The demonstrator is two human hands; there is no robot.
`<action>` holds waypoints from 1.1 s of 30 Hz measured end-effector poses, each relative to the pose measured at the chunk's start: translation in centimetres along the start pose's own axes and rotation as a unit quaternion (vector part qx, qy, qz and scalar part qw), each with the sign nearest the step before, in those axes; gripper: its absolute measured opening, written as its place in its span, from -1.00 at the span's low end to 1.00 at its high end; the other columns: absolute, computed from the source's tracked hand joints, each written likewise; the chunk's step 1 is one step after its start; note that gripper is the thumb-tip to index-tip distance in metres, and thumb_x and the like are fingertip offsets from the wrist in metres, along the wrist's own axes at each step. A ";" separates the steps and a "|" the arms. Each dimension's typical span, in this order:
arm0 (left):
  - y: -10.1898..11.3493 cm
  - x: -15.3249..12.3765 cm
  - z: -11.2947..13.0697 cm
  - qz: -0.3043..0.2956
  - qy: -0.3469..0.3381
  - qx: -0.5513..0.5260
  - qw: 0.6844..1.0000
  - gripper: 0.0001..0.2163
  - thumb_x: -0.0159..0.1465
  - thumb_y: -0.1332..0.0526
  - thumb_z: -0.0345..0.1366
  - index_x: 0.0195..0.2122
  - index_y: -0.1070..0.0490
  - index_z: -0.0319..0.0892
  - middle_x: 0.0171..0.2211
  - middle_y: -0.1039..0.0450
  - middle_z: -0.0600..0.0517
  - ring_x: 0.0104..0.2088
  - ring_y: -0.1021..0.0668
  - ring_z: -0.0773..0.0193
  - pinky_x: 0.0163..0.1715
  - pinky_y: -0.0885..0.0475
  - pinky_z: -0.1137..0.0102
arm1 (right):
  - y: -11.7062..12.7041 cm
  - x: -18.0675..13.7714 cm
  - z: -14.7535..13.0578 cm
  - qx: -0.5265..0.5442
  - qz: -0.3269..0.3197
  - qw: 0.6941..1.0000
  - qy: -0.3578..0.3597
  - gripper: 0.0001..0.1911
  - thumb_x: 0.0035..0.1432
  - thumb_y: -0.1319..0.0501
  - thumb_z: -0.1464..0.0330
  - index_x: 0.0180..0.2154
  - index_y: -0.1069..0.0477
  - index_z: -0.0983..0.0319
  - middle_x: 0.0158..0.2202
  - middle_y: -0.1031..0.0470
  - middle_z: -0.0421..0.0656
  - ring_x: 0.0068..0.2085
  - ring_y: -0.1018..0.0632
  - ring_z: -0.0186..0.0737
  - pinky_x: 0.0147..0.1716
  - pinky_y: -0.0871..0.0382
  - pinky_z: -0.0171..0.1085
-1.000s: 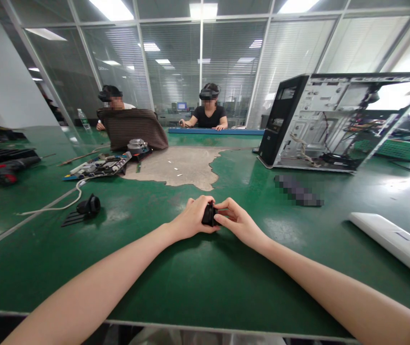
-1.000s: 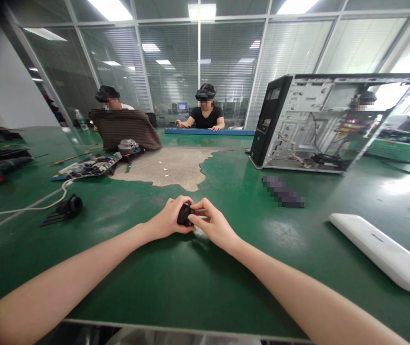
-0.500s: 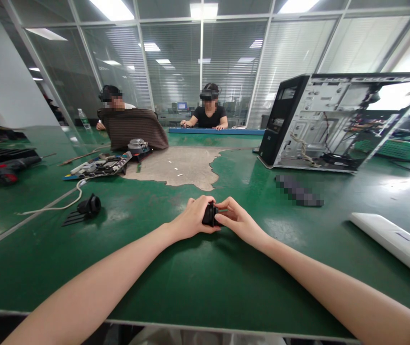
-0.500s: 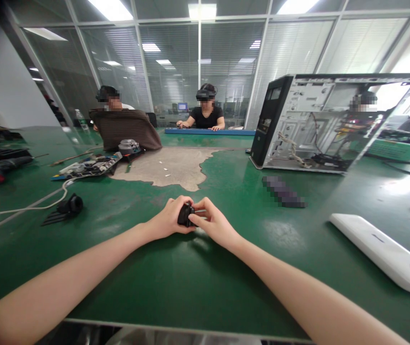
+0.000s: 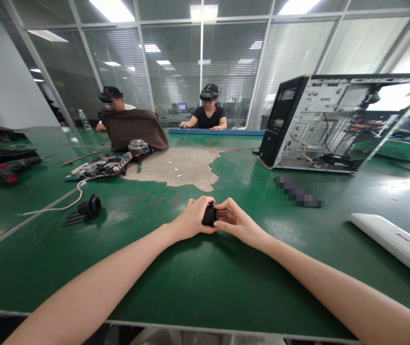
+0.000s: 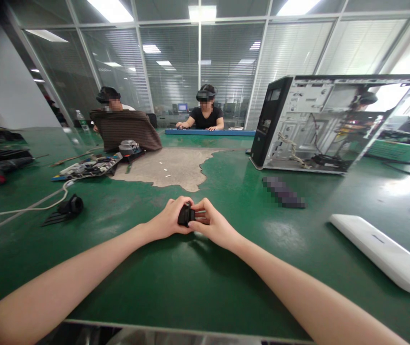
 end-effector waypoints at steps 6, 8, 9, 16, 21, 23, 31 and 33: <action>0.0 0.0 0.1 0.005 -0.006 -0.010 1.000 -0.49 0.00 -0.27 -0.09 -0.10 -0.08 -0.13 -0.18 -0.28 0.02 -0.18 -0.39 0.17 -0.18 -0.17 0.28 | 0.5 0.3 0.0 -0.032 0.047 0.998 0.011 -0.73 0.02 -0.21 0.28 -0.25 -0.20 0.18 -0.24 -0.34 -0.18 -0.22 -0.47 -0.26 -0.19 -0.35 -0.21; 0.0 0.0 0.1 0.006 -0.007 -0.015 1.000 -0.48 0.00 -0.27 -0.09 -0.09 -0.07 -0.12 -0.16 -0.29 0.02 -0.18 -0.40 0.17 -0.17 -0.16 0.27 | 0.6 0.4 0.4 -0.031 0.050 0.998 0.000 -0.70 0.01 -0.22 0.28 -0.21 -0.19 0.18 -0.21 -0.33 -0.16 -0.20 -0.47 -0.26 -0.17 -0.35 -0.19; 0.0 0.0 0.1 0.006 -0.007 -0.017 1.000 -0.48 0.00 -0.27 -0.09 -0.09 -0.07 -0.12 -0.16 -0.29 0.02 -0.17 -0.40 0.16 -0.16 -0.16 0.27 | 0.6 0.4 0.5 -0.028 0.047 0.998 -0.005 -0.69 0.01 -0.22 0.29 -0.20 -0.19 0.19 -0.21 -0.34 -0.15 -0.19 -0.47 -0.25 -0.16 -0.34 -0.19; 0.1 0.0 0.1 0.003 0.000 -0.013 1.000 -0.50 0.00 -0.27 -0.12 -0.11 -0.09 -0.12 -0.18 -0.29 0.02 -0.20 -0.39 0.16 -0.19 -0.17 0.28 | 0.1 0.1 -0.2 -0.003 0.009 1.000 0.008 -0.73 0.00 -0.23 0.31 -0.26 -0.19 0.19 -0.26 -0.36 -0.19 -0.19 -0.47 -0.25 -0.17 -0.34 -0.20; 0.1 0.1 0.1 0.004 0.001 -0.015 1.000 -0.48 -0.02 -0.28 -0.10 -0.11 -0.08 -0.12 -0.17 -0.29 0.01 -0.19 -0.39 0.16 -0.17 -0.17 0.27 | 0.7 0.3 0.0 -0.041 0.065 0.997 0.011 -0.76 0.02 -0.20 0.27 -0.28 -0.22 0.20 -0.25 -0.35 -0.17 -0.19 -0.45 -0.23 -0.21 -0.35 -0.20; 0.1 0.1 0.1 0.005 0.002 -0.014 1.000 -0.48 -0.01 -0.28 -0.10 -0.10 -0.08 -0.12 -0.17 -0.29 0.01 -0.18 -0.39 0.15 -0.17 -0.17 0.26 | 0.9 0.4 0.3 -0.045 0.074 0.996 0.004 -0.72 0.00 -0.21 0.28 -0.24 -0.21 0.20 -0.20 -0.34 -0.15 -0.19 -0.45 -0.24 -0.21 -0.35 -0.20; 0.1 0.0 0.1 0.004 0.001 -0.005 1.000 -0.50 0.00 -0.27 -0.11 -0.11 -0.09 -0.12 -0.16 -0.29 0.01 -0.19 -0.39 0.15 -0.19 -0.18 0.27 | 0.3 0.2 0.1 -0.017 0.027 0.999 0.008 -0.72 -0.01 -0.24 0.31 -0.26 -0.20 0.19 -0.25 -0.34 -0.20 -0.19 -0.46 -0.26 -0.24 -0.36 -0.25; 0.1 0.0 0.1 0.004 0.000 -0.006 1.000 -0.49 -0.01 -0.28 -0.10 -0.11 -0.09 -0.12 -0.17 -0.29 0.01 -0.19 -0.39 0.15 -0.19 -0.18 0.27 | 0.5 0.2 0.0 -0.025 0.045 0.999 0.010 -0.76 0.01 -0.21 0.29 -0.29 -0.21 0.20 -0.28 -0.34 -0.21 -0.23 -0.47 -0.27 -0.26 -0.35 -0.25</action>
Point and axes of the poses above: each hand's wrist, its own x-axis towards the middle knuckle, its own y-axis out of the back of the hand, z = x × y, the point moved 7 cm from there along x, towards the middle knuckle
